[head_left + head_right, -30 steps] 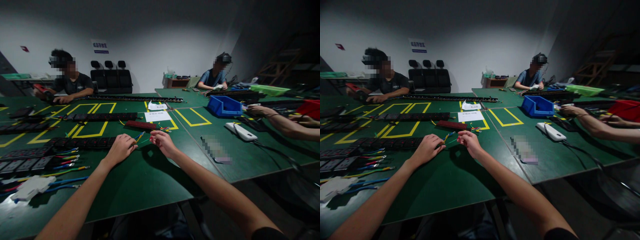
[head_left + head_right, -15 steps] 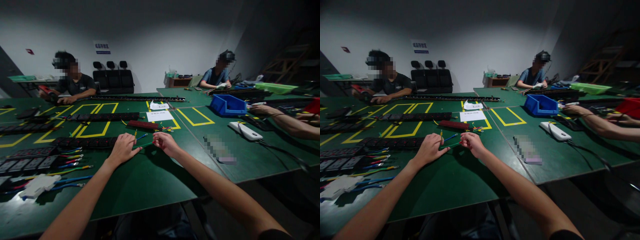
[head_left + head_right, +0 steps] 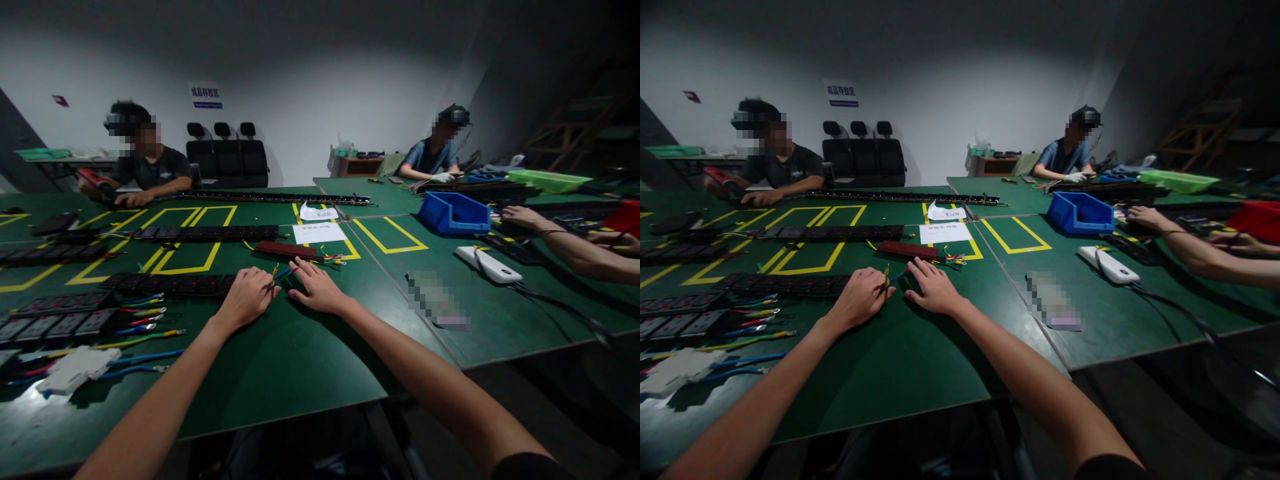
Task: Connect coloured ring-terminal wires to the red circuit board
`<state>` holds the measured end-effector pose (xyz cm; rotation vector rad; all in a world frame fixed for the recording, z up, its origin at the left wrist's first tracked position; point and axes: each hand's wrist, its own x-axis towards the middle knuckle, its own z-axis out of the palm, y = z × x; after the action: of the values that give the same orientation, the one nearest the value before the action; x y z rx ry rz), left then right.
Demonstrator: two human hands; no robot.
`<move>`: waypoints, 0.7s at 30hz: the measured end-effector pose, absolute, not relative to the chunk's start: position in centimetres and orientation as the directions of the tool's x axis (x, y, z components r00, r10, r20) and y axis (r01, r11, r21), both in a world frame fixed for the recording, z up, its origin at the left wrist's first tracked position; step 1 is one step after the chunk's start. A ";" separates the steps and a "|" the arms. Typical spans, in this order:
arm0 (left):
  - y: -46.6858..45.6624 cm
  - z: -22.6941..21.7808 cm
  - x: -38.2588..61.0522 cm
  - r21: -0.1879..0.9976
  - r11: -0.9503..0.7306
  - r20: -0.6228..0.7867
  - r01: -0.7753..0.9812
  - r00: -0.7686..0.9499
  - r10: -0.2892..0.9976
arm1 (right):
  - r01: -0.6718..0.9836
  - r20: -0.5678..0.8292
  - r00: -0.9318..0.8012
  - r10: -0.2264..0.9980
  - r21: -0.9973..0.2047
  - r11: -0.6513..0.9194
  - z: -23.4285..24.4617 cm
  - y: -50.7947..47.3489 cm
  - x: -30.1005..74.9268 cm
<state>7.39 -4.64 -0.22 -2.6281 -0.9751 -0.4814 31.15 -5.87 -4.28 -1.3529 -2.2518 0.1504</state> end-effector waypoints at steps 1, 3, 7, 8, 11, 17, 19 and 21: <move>-4.7 -0.1 7.3 -0.162 -0.738 0.388 0.656 0.730 0.563 | 0.816 0.319 -0.396 0.861 -0.307 0.489 -4.3 -5.9 30.9; -4.8 0.0 7.2 -0.166 -0.759 0.354 0.630 0.756 0.550 | 0.840 0.249 -0.414 0.876 -0.267 0.473 -4.3 -5.9 30.6; -4.7 0.2 7.0 -0.139 -0.779 0.334 0.612 0.769 0.545 | 0.824 0.249 -0.462 0.851 -0.233 0.516 -4.1 -6.0 30.6; -4.7 0.1 7.0 -0.133 -0.781 0.334 0.610 0.770 0.544 | 0.817 0.259 -0.472 0.843 -0.230 0.528 -4.1 -6.1 30.7; -4.5 0.0 6.9 -0.132 -0.768 0.347 0.627 0.755 0.557 | 0.825 0.252 -0.462 0.850 -0.229 0.516 -4.1 -6.2 30.7; -3.9 -0.2 6.6 -0.113 -0.708 0.368 0.697 0.691 0.622 | 0.840 0.241 -0.453 0.858 -0.209 0.501 -4.0 -6.3 30.6; -3.7 -0.3 6.4 -0.087 -0.709 0.339 0.700 0.690 0.640 | 0.837 0.247 -0.457 0.855 -0.207 0.507 -4.0 -6.3 30.6; -3.6 -0.3 6.3 -0.069 -0.712 0.313 0.699 0.693 0.650 | 0.833 0.260 -0.457 0.851 -0.211 0.512 -4.1 -6.2 30.6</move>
<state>6.32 -3.55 -0.26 -2.7196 -1.0940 -0.3991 30.59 -6.21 -4.13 -1.4031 -2.4267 0.0761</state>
